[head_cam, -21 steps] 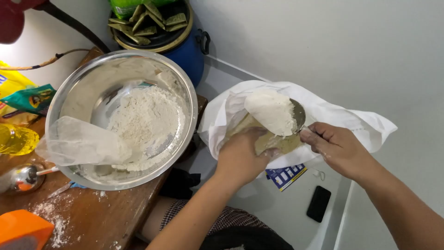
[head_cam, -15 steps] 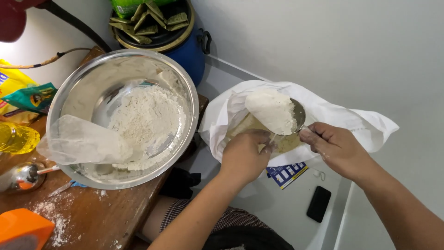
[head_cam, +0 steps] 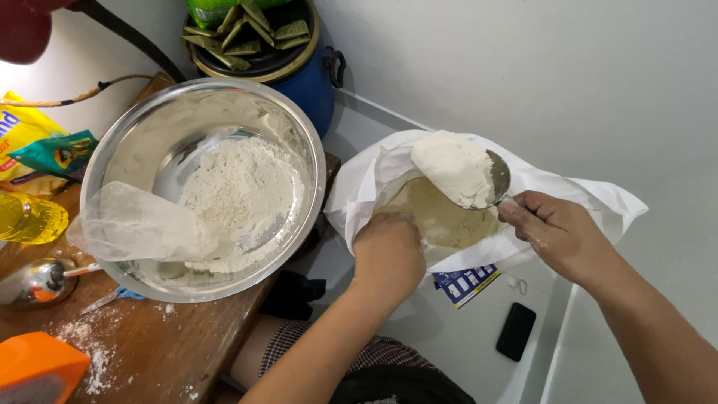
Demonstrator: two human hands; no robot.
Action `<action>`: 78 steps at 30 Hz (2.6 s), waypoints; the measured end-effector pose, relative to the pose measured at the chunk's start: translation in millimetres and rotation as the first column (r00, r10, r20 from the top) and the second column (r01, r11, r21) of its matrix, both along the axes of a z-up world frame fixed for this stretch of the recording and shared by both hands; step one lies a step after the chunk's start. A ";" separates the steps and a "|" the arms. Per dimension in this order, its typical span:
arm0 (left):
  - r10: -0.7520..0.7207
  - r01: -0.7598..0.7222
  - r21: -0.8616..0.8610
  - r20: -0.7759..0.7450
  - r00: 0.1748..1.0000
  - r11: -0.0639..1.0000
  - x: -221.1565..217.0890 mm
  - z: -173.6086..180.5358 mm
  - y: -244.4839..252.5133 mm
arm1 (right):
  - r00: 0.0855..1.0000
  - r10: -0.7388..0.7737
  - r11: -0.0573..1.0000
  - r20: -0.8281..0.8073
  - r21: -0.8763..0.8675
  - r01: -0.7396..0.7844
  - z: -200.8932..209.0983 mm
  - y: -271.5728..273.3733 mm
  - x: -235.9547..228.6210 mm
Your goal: Packing white powder from a large sack into smaller plastic bags using a scoop and a scale for measurement.
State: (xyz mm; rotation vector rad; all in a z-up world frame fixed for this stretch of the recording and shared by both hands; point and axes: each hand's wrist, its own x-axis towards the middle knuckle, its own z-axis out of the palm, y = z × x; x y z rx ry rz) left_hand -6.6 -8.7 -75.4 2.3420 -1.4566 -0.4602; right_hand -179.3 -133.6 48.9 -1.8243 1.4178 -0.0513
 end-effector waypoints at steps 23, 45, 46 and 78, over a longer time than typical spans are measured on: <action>-0.033 -0.079 -0.398 -0.266 0.963 0.914 4.9 48.7 16.2 | 0.995 -0.096 0.991 0.040 0.100 0.092 -8.7 13.6 -19.5; 0.001 -0.342 -0.483 -0.577 0.817 0.806 56.8 155.4 88.3 | 0.995 -0.037 0.999 0.097 -0.025 0.039 87.8 60.8 46.9; 0.006 -0.350 -0.488 -0.576 0.818 0.800 62.2 159.3 95.2 | 0.995 -0.026 0.999 0.099 -0.031 0.029 88.6 62.4 54.1; 0.396 -0.572 -0.259 -0.504 0.767 0.778 154.5 33.3 176.9 | 0.812 0.429 0.745 -0.396 -0.354 -0.566 -72.2 145.8 276.0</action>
